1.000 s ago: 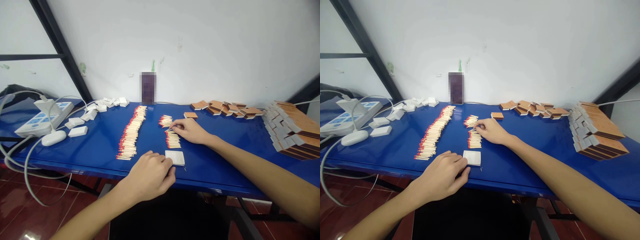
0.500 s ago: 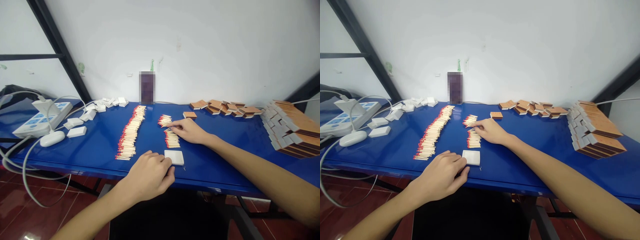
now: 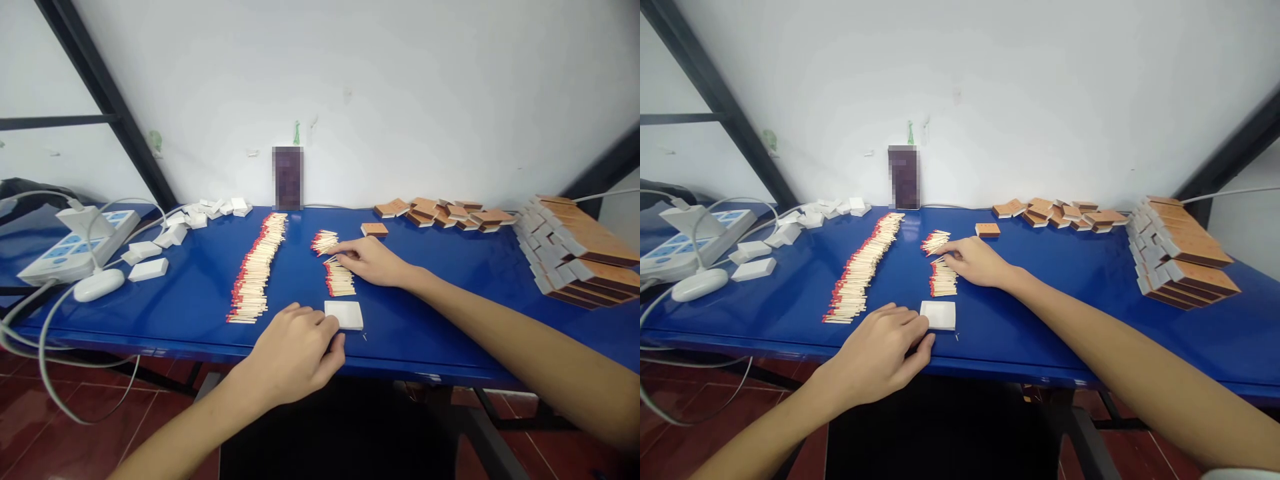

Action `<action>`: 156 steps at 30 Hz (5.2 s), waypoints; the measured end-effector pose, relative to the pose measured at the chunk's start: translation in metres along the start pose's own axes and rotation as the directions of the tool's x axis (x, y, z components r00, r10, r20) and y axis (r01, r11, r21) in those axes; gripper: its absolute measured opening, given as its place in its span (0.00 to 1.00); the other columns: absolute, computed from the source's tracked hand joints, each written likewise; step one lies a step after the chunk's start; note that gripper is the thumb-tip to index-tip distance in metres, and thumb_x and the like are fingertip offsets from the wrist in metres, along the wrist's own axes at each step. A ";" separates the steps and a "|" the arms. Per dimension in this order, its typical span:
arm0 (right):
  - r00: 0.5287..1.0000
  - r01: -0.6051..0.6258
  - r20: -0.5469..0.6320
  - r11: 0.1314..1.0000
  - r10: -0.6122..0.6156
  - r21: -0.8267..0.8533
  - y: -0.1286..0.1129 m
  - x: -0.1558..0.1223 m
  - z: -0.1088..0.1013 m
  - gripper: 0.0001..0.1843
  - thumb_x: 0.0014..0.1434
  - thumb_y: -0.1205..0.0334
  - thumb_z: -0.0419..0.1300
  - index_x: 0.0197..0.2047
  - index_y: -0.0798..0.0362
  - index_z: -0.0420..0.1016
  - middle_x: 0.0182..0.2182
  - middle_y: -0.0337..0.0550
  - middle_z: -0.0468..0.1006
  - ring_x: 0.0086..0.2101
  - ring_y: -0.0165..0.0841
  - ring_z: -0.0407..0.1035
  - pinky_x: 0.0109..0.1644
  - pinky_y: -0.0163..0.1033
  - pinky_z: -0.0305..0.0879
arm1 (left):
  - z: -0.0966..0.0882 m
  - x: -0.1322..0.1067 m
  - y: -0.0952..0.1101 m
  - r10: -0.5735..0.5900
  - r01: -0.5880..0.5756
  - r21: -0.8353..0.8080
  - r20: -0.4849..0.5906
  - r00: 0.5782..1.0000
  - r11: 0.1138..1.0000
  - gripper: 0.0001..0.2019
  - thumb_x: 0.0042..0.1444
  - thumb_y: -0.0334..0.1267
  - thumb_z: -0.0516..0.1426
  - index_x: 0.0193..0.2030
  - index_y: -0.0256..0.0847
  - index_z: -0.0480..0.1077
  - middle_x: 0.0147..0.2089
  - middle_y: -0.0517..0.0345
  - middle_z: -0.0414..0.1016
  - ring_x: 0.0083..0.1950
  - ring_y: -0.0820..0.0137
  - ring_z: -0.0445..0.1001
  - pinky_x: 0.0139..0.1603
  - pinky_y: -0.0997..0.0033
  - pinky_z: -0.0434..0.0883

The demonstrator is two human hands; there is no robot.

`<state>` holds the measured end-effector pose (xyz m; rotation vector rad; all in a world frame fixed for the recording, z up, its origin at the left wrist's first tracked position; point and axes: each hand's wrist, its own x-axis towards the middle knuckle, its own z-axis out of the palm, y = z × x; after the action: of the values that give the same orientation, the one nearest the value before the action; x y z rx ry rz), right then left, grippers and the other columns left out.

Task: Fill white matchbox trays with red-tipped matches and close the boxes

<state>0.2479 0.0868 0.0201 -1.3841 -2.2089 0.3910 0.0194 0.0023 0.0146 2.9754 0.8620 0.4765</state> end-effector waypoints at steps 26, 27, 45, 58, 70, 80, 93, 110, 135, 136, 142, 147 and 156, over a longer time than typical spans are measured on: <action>0.996 -0.088 0.023 0.983 0.086 0.159 0.000 0.003 -0.003 0.14 0.59 0.60 0.54 0.41 0.57 0.79 0.17 0.30 0.57 0.21 0.27 0.51 0.28 0.35 0.46 | -0.001 0.000 0.000 -0.003 0.003 0.006 0.014 1.000 1.000 0.13 0.66 0.34 0.50 0.29 0.40 0.63 0.26 0.59 0.68 0.29 0.65 0.69 0.35 0.64 0.60; 0.996 -0.094 0.021 0.983 0.091 0.158 0.000 0.003 -0.003 0.14 0.59 0.60 0.54 0.41 0.57 0.79 0.17 0.30 0.56 0.21 0.27 0.50 0.28 0.35 0.46 | -0.001 0.000 0.000 -0.003 0.003 0.005 0.012 1.000 1.000 0.13 0.66 0.34 0.50 0.29 0.40 0.63 0.26 0.60 0.68 0.28 0.65 0.69 0.35 0.63 0.60; 0.998 -0.057 0.025 0.988 0.053 0.144 0.001 0.001 -0.002 0.15 0.58 0.62 0.54 0.40 0.57 0.80 0.18 0.31 0.58 0.22 0.27 0.51 0.29 0.35 0.48 | -0.001 0.000 0.000 -0.001 0.001 -0.004 -0.001 1.000 1.000 0.12 0.66 0.34 0.50 0.29 0.40 0.63 0.27 0.59 0.69 0.29 0.65 0.69 0.35 0.64 0.59; 0.999 -0.026 0.035 0.996 0.023 0.088 0.001 0.000 -0.001 0.21 0.58 0.66 0.52 0.48 0.55 0.83 0.18 0.32 0.58 0.22 0.27 0.50 0.28 0.35 0.48 | -0.001 0.000 0.000 -0.001 0.001 0.000 -0.004 1.000 1.000 0.12 0.66 0.34 0.50 0.29 0.41 0.62 0.27 0.61 0.68 0.29 0.65 0.69 0.34 0.62 0.57; 1.000 0.002 0.020 0.996 -0.004 0.086 0.004 0.000 0.001 0.19 0.59 0.66 0.54 0.47 0.55 0.83 0.18 0.32 0.59 0.21 0.27 0.52 0.28 0.34 0.49 | 0.000 -0.001 0.001 0.001 -0.001 -0.003 -0.004 1.000 1.000 0.12 0.66 0.34 0.51 0.29 0.41 0.62 0.27 0.61 0.68 0.29 0.65 0.69 0.34 0.62 0.57; 0.962 0.254 0.118 0.966 -0.246 -0.052 0.001 -0.004 -0.005 0.21 0.68 0.62 0.49 0.58 0.50 0.76 0.48 0.48 0.79 0.48 0.39 0.71 0.52 0.44 0.65 | 0.001 0.000 0.000 -0.002 0.002 -0.010 -0.010 1.000 1.000 0.12 0.66 0.34 0.51 0.29 0.40 0.62 0.27 0.61 0.69 0.29 0.66 0.69 0.35 0.62 0.57; 0.978 0.205 0.043 0.979 -0.205 -0.008 0.004 -0.002 -0.003 0.20 0.62 0.72 0.50 0.51 0.54 0.79 0.43 0.45 0.82 0.38 0.34 0.73 0.43 0.38 0.65 | 0.001 0.000 0.000 -0.001 0.001 0.000 -0.011 1.000 1.000 0.12 0.66 0.34 0.50 0.29 0.41 0.63 0.28 0.60 0.70 0.29 0.65 0.70 0.36 0.62 0.59; 0.993 0.105 0.060 0.994 -0.106 0.026 -0.001 -0.002 -0.004 0.11 0.58 0.68 0.52 0.35 0.55 0.77 0.24 0.36 0.71 0.24 0.28 0.60 0.31 0.34 0.55 | -0.001 0.000 0.000 -0.003 0.003 0.002 0.006 1.000 1.000 0.12 0.66 0.34 0.50 0.30 0.40 0.64 0.28 0.58 0.70 0.30 0.64 0.70 0.37 0.63 0.62; 0.991 0.051 -0.123 0.998 -0.055 -0.039 0.009 0.013 0.006 0.07 0.57 0.63 0.58 0.40 0.54 0.70 0.19 0.29 0.61 0.21 0.27 0.57 0.29 0.34 0.51 | 0.000 0.000 0.000 -0.005 0.005 -0.004 -0.002 1.000 1.000 0.12 0.66 0.34 0.50 0.30 0.40 0.64 0.28 0.59 0.70 0.30 0.65 0.70 0.36 0.63 0.61; 0.991 0.060 -0.120 0.997 -0.066 -0.051 0.009 0.015 0.006 0.08 0.57 0.63 0.58 0.41 0.54 0.69 0.19 0.29 0.61 0.22 0.27 0.57 0.30 0.34 0.52 | -0.001 0.000 0.001 -0.005 0.005 -0.003 -0.001 1.000 1.000 0.11 0.66 0.34 0.50 0.30 0.40 0.64 0.28 0.59 0.70 0.30 0.65 0.70 0.36 0.63 0.61; 0.986 0.143 -0.071 0.985 -0.149 -0.093 0.007 0.022 0.004 0.06 0.57 0.63 0.59 0.39 0.53 0.71 0.18 0.29 0.61 0.22 0.27 0.58 0.30 0.34 0.51 | -0.001 0.000 0.001 -0.001 0.001 -0.002 -0.002 1.000 1.000 0.11 0.65 0.34 0.51 0.30 0.40 0.65 0.28 0.58 0.71 0.30 0.65 0.71 0.37 0.63 0.62; 0.985 0.165 -0.025 0.979 -0.169 -0.117 0.006 0.028 0.001 0.04 0.56 0.65 0.58 0.36 0.53 0.72 0.19 0.31 0.64 0.22 0.27 0.59 0.31 0.33 0.52 | 0.000 -0.001 0.001 -0.008 0.008 0.001 -0.007 1.000 1.000 0.11 0.65 0.34 0.50 0.30 0.40 0.65 0.28 0.58 0.71 0.30 0.65 0.71 0.36 0.63 0.61; 0.990 0.135 -0.020 0.985 -0.138 -0.108 0.010 0.030 0.004 0.04 0.55 0.66 0.57 0.34 0.54 0.73 0.19 0.32 0.64 0.21 0.26 0.58 0.31 0.34 0.53 | -0.002 0.001 0.000 -0.007 0.007 -0.001 -0.007 1.000 1.000 0.11 0.65 0.34 0.51 0.30 0.39 0.65 0.28 0.58 0.71 0.30 0.65 0.70 0.36 0.64 0.61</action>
<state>0.2423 0.1187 0.0195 -1.2741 -2.3155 0.2069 0.0194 0.0028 0.0162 2.9705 0.8721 0.4876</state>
